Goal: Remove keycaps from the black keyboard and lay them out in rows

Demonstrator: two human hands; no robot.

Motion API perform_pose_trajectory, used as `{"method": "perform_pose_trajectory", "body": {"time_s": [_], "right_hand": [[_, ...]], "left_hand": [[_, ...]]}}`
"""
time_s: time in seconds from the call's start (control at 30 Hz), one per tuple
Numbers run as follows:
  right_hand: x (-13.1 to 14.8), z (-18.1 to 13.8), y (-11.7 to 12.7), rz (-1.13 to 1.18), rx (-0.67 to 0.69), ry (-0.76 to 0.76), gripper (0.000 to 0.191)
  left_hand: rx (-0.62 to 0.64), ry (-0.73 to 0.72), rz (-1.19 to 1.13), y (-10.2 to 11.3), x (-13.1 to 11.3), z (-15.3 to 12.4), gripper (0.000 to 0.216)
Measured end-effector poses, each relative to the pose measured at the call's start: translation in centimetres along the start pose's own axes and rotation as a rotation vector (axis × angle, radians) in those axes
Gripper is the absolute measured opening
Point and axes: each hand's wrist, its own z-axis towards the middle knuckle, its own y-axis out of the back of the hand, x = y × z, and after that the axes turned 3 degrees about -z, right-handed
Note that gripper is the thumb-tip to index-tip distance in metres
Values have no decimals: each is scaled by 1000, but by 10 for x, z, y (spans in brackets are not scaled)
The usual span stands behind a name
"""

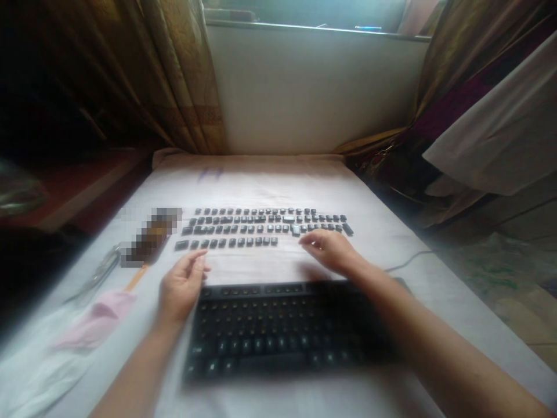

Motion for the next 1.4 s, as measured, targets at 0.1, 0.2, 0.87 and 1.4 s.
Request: {"method": "perform_pose_trajectory", "body": {"time_s": [0.1, 0.2, 0.87, 1.4], "right_hand": [[-19, -30, 12, -80, 31, 105, 22], [-31, -62, 18, -213, 66, 241, 33], [-28, -95, 20, -570, 5, 780, 18], [-25, -134, 5, 841, -196, -146, 20]], "left_hand": [[9, -13, 8, 0, 2, 1, 51], [19, -15, 15, 0, 5, 1, 51], [23, -82, 116, 0, 11, 2, 49], [48, -100, 173, 1, 9, 0, 47]]}}
